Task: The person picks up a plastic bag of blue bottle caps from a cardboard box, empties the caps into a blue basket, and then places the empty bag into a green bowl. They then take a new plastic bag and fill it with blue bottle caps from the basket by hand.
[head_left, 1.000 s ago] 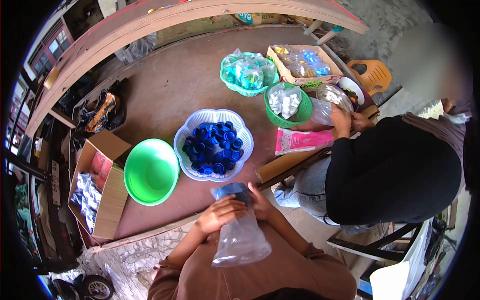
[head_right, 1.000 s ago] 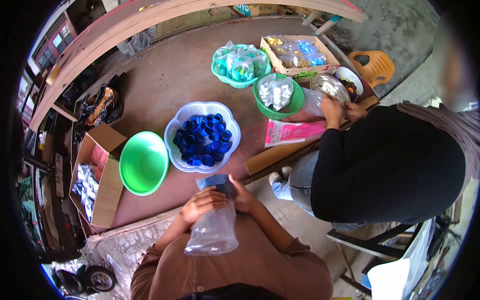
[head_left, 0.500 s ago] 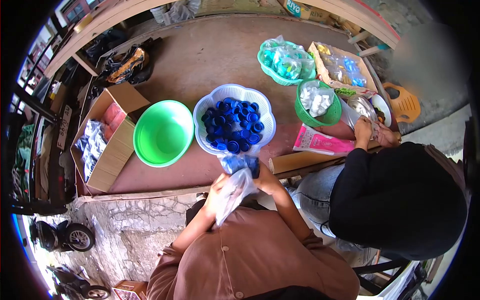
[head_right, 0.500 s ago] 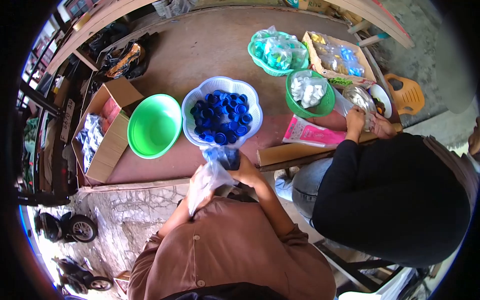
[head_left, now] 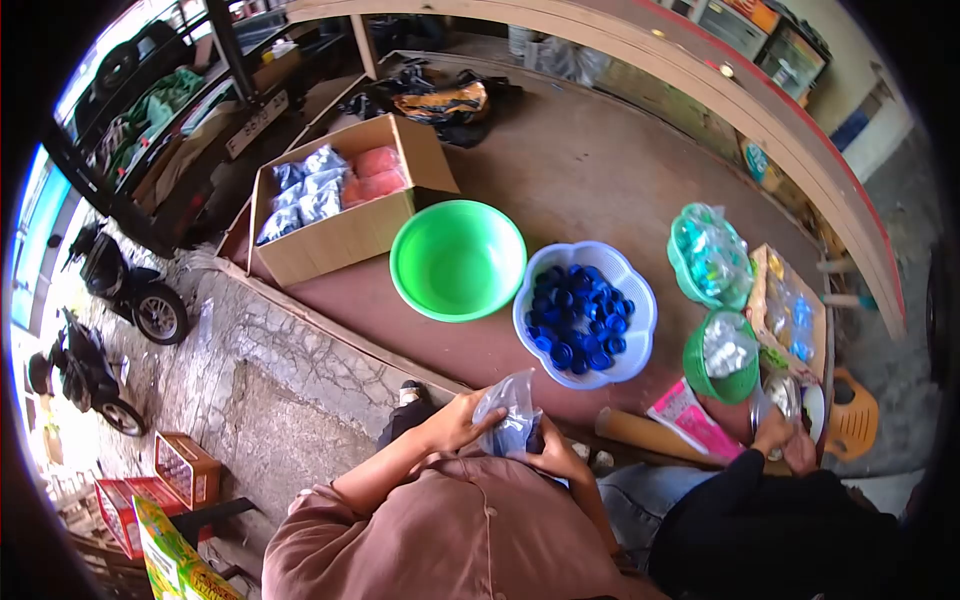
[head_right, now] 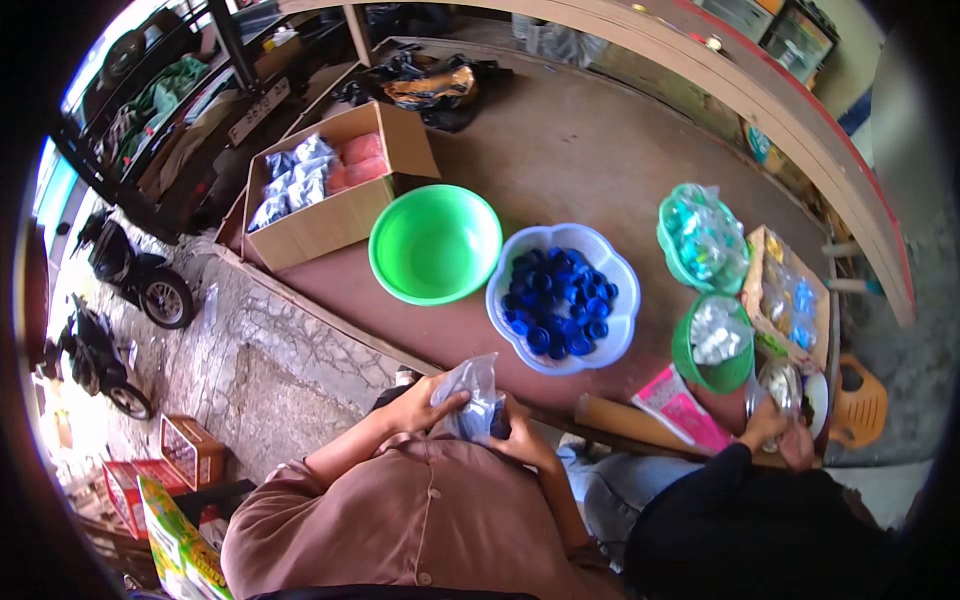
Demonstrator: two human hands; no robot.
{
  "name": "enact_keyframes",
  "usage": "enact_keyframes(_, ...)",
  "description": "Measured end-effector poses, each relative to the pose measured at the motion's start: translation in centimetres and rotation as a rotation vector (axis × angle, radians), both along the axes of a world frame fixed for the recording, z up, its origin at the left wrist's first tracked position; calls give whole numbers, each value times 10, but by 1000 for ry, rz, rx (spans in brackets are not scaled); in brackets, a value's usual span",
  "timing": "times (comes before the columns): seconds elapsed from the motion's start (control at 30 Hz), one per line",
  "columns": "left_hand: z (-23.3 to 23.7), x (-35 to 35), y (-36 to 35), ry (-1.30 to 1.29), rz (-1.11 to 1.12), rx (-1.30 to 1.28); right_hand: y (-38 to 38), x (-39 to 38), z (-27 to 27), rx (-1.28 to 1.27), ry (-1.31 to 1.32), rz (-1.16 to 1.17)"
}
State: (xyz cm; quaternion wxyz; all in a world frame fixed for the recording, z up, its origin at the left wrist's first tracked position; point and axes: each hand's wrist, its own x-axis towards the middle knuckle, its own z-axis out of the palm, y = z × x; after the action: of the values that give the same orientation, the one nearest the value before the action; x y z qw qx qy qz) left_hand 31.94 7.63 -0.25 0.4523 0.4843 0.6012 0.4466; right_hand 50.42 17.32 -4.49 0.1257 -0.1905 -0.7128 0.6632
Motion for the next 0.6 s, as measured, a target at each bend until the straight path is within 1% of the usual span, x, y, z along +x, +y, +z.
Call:
enact_keyframes(0.03,1,-3,-5,0,18,3,-4,-5,3,-10,3,-39)
enact_keyframes(0.07,1,-6,-10,55,142,52,-5,-6,-3,-6,0,-23)
enact_keyframes(0.1,2,-12,-14,111,262,101,-6,-6,-13,-201,-98,-157)
enact_keyframes(0.13,6,-20,-18,256,274,135,-5,-10,-15,-394,-197,-294)
enact_keyframes(0.17,-1,-28,-21,257,284,140,0,-15,-15,-387,-196,-284)
enact_keyframes(0.23,-20,-43,-28,544,291,500,4,-27,-7,-1023,-52,-16)
enact_keyframes(0.27,-19,-50,-21,560,231,732,2,-45,3,-1006,-8,129)
enact_keyframes(0.3,-15,-55,-21,562,72,770,-8,-66,15,-1198,51,-25)
enact_keyframes(0.37,-8,-68,-26,538,-145,687,-6,-94,11,-1082,-59,-148)
enact_keyframes(0.4,-4,-77,-27,433,-187,645,-3,-109,8,-1186,-87,-196)
enact_keyframes(0.43,-9,-90,-30,399,-190,622,-5,-124,9,-1185,-80,-198)
enact_keyframes(0.5,-4,-117,-34,300,-112,587,-8,-161,20,-519,1,-176)
enact_keyframes(0.53,1,-131,-36,385,-12,673,-8,-177,19,-582,97,-173)
enact_keyframes(0.57,2,-143,-44,536,109,644,-7,-192,24,-576,100,-177)
enact_keyframes(0.6,-3,-151,-44,377,231,640,-9,-205,31,-465,143,-112)
